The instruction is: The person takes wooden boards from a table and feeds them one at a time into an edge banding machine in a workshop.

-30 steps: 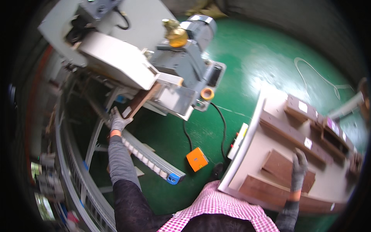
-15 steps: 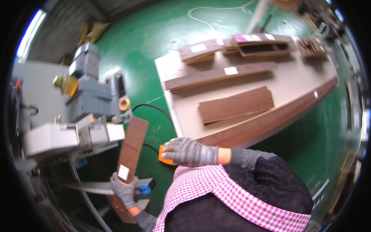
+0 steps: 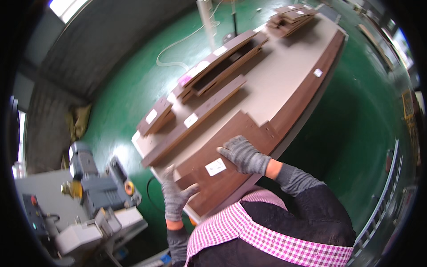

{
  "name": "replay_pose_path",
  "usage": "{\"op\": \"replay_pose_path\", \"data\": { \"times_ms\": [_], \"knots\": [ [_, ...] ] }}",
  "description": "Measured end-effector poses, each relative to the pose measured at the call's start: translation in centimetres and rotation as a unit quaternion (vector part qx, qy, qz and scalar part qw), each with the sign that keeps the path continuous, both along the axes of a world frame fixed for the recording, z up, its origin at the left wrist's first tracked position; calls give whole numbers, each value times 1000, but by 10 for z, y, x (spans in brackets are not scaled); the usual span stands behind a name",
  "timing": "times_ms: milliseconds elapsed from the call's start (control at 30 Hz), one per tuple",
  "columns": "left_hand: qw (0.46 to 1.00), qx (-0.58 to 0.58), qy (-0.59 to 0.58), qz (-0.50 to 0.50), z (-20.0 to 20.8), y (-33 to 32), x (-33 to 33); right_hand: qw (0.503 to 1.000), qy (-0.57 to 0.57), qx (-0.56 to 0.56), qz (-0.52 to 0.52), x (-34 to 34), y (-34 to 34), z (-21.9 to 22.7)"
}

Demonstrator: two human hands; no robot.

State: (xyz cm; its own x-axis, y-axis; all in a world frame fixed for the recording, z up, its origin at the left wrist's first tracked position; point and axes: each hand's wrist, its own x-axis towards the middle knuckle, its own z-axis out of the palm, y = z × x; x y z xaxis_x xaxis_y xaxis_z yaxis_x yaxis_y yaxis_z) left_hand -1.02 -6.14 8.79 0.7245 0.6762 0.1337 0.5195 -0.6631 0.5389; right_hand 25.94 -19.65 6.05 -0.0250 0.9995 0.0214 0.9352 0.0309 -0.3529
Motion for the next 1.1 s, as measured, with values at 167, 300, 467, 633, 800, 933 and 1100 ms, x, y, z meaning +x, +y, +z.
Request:
{"op": "replay_pose_path", "data": {
  "times_ms": [167, 300, 467, 633, 800, 933, 1100],
  "knots": [
    [988, 82, -79, 102, -68, 20, 21, 955, -5, -8, -296, 100, -121, 5],
    [979, 65, 190, -45, -121, 20, 104, 847, 215, 17, -486, 146, -197, 4],
    [938, -75, 325, -96, -123, 28, 151, 687, 511, 177, -485, 168, -232, 43],
    [936, 47, 309, -163, -144, 14, 128, 570, 613, 270, -476, 172, -244, 69],
    [943, 17, 314, -108, -134, 9, 154, 591, 574, 287, -489, 319, -227, 60],
    [929, 8, 369, -13, -149, 4, 173, 684, 392, 393, -474, 513, -185, 65],
    [849, -47, 514, 110, -118, -11, 220, 583, 514, 401, -485, 729, -83, 14]
  ]
}}
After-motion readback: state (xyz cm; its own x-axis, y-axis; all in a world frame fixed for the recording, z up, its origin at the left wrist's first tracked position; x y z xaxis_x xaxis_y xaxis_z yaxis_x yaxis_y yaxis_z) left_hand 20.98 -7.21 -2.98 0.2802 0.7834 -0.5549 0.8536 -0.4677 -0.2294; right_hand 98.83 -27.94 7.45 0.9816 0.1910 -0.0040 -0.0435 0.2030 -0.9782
